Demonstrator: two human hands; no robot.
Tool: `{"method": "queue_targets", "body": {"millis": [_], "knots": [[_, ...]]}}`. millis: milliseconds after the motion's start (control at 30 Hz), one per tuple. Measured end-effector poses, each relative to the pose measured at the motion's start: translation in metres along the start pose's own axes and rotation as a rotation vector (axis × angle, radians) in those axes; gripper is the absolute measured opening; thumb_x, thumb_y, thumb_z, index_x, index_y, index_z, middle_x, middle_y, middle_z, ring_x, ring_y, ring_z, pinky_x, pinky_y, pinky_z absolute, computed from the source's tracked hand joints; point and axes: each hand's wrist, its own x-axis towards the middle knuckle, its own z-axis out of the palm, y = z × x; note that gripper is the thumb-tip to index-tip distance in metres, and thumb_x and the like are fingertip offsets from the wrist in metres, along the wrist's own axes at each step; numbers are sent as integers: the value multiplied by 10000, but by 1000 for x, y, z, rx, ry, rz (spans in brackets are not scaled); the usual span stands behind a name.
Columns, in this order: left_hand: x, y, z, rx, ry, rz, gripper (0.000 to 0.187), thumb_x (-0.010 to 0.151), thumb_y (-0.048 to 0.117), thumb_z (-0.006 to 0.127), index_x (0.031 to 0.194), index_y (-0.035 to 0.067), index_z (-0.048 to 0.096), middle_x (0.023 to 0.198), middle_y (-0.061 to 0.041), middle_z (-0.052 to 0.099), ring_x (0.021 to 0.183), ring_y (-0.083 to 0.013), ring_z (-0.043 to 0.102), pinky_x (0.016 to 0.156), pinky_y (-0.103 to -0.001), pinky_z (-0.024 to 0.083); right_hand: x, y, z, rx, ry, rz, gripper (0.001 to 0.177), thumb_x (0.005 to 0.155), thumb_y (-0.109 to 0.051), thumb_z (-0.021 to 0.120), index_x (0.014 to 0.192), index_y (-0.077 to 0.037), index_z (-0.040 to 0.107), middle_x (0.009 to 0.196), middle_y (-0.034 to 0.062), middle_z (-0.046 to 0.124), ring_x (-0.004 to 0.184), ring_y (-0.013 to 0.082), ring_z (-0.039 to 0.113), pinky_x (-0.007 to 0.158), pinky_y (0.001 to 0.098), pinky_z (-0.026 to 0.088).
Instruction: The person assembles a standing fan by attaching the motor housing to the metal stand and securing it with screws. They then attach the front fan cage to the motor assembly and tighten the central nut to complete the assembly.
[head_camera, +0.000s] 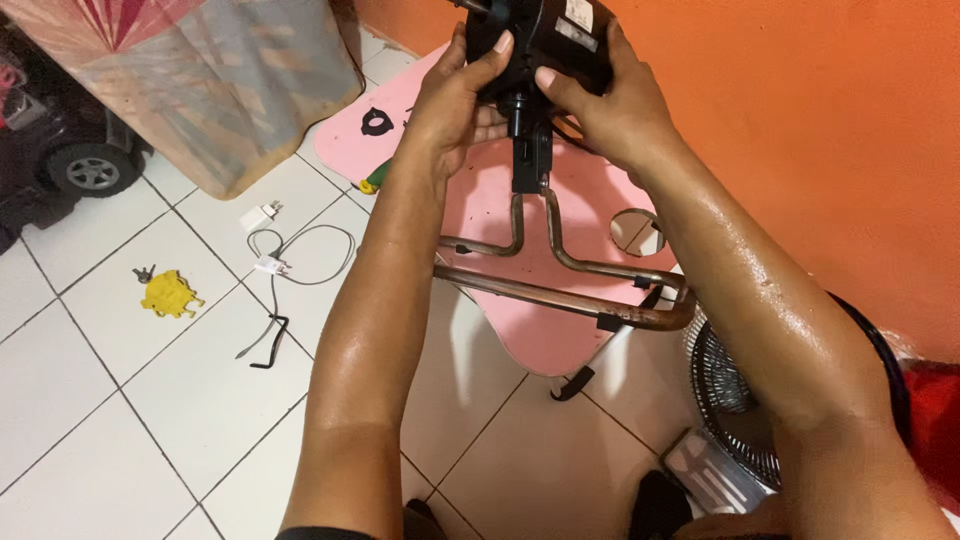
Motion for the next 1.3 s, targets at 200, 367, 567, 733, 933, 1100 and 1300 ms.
{"method": "queue_targets", "body": {"millis": [200, 367, 567, 733, 933, 1100, 1300], "knots": [[-4, 1, 0, 20, -29, 39, 655, 893, 446, 675, 1448, 205, 422, 1137, -138, 719, 834, -287, 830, 741, -410, 723, -4, -12, 1, -45, 10, -7, 895, 907, -393, 758, 1563, 32, 321, 1326, 226, 657, 1215, 298, 694, 1013, 353, 578], [-4, 2, -3, 1, -66, 29, 548, 945, 420, 673, 1381, 139, 498, 1119, -115, 738, 834, -251, 813, 726, -391, 711, -2, -5, 2, -41, 36, -25, 1045, 934, -412, 808, 1568, 118, 168, 1416, 271, 587, 1313, 317, 635, 1047, 360, 566], [-4, 0, -2, 32, -50, 44, 517, 959, 422, 656, 1369, 135, 527, 1082, -107, 749, 820, -231, 811, 719, -378, 679, -4, -2, 4, -84, 60, -8, 1067, 933, -436, 803, 1596, 81, 147, 1419, 293, 529, 1326, 352, 599, 1043, 376, 562], [-5, 1, -2, 6, -83, 37, 526, 952, 410, 646, 1391, 167, 490, 1119, -98, 739, 850, -244, 816, 765, -402, 715, -4, 3, 3, -57, 54, 38, 1076, 904, -451, 793, 1587, 61, 137, 1416, 283, 487, 1323, 354, 584, 982, 397, 601], [-3, -5, -4, -15, -97, 25, 606, 976, 440, 599, 1501, 240, 373, 1161, -124, 704, 902, -271, 803, 838, -469, 670, 2, 21, 1, -18, 33, -119, 1073, 965, -445, 807, 1596, 108, 139, 1470, 270, 559, 1377, 331, 602, 1100, 388, 540], [0, -7, -7, -76, -127, -33, 676, 990, 480, 535, 1582, 273, 280, 1169, -170, 682, 921, -295, 792, 891, -512, 676, 1, 29, 2, 129, -3, -114, 1001, 973, -383, 789, 1591, 89, 158, 1480, 249, 547, 1366, 312, 603, 1065, 377, 576], [-2, -4, -6, -67, -119, -55, 708, 971, 455, 562, 1571, 282, 229, 1203, -185, 695, 950, -309, 800, 918, -486, 664, -1, 26, 1, 69, 13, -99, 988, 1009, -362, 796, 1601, 87, 144, 1480, 256, 545, 1357, 313, 607, 1065, 376, 564]]}}
